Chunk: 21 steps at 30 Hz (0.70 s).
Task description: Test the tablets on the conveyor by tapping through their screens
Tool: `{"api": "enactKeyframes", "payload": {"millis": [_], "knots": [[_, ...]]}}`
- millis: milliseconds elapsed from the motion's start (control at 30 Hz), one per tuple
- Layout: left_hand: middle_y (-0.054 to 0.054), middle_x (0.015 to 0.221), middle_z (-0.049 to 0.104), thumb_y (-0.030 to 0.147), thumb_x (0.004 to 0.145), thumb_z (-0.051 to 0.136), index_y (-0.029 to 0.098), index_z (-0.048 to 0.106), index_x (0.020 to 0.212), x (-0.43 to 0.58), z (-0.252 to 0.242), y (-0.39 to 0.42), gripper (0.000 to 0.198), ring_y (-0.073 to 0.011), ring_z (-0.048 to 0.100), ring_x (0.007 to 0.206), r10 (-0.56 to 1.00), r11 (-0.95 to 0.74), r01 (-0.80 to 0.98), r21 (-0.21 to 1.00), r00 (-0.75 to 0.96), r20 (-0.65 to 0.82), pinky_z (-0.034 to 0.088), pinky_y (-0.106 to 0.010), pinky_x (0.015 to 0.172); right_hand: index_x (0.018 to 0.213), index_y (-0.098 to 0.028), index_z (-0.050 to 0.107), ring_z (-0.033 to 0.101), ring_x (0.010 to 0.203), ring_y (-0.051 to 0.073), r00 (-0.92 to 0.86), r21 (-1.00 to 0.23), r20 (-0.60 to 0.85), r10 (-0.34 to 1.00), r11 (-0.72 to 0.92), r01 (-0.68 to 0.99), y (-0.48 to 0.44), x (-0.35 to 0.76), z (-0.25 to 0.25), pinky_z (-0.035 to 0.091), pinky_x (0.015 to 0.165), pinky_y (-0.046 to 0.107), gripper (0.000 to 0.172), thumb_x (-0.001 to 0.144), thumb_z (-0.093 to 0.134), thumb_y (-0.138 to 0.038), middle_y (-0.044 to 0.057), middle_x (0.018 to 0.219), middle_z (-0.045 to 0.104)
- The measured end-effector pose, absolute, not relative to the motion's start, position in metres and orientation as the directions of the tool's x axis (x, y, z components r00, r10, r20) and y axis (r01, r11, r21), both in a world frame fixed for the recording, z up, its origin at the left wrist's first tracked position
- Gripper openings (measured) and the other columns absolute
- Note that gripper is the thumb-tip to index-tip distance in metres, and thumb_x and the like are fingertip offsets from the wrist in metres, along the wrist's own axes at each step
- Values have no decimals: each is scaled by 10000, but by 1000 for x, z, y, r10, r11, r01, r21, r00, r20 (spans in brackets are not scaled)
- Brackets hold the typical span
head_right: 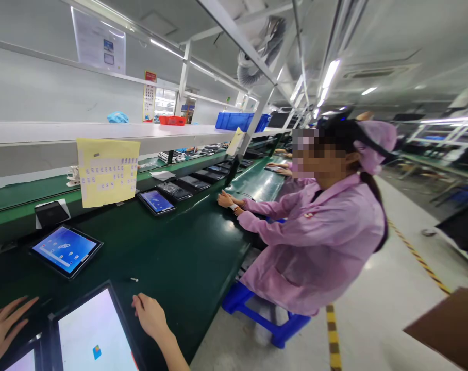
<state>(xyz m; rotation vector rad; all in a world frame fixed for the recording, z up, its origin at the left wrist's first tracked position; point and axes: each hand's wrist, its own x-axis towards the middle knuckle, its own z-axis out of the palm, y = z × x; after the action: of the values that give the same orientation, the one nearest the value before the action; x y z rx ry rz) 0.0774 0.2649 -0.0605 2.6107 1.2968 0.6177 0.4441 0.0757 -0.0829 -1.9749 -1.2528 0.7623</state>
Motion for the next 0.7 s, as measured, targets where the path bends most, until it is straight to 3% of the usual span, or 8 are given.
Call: {"api": "enactKeyframes", "payload": {"millis": [167, 400, 533, 700], "knots": [[-55, 1100, 703, 498, 755, 507, 351, 725, 987, 102, -49, 287, 352, -312, 611, 1081, 727, -658, 693, 295, 687, 5, 478, -461, 913, 853, -141, 618, 591, 650, 159, 366, -807, -122, 922, -307, 504, 74, 445, -84, 429, 654, 265, 308, 1047, 386, -197, -8, 686, 612], [-81, 1102, 691, 399, 825, 464, 247, 690, 1026, 121, -15, 277, 339, -298, 590, 1088, 746, -656, 747, 109, 663, -60, 428, -450, 921, 855, -135, 618, 567, 570, 147, 366, -821, -129, 922, -306, 481, 77, 450, -90, 424, 603, 251, 280, 1031, 412, -206, -13, 676, 608], [-109, 1076, 676, 390, 897, 447, 176, 653, 1041, 141, -4, 262, 330, -268, 592, 1049, 817, -569, 818, 85, 574, -56, 427, -415, 914, 827, -161, 600, 587, 628, 164, 365, -816, -144, 920, -318, 482, 76, 450, -98, 387, 580, 240, 299, 1018, 380, -230, -10, 673, 605], [-54, 942, 655, 388, 905, 529, 147, 631, 917, 177, -16, 249, 263, -193, 618, 906, 845, -506, 857, 97, 515, -144, 493, -404, 816, 818, -192, 582, 590, 640, 177, 333, -814, -172, 927, -324, 482, 69, 448, -108, 366, 566, 240, 321, 997, 342, -308, -1, 705, 612]]}}
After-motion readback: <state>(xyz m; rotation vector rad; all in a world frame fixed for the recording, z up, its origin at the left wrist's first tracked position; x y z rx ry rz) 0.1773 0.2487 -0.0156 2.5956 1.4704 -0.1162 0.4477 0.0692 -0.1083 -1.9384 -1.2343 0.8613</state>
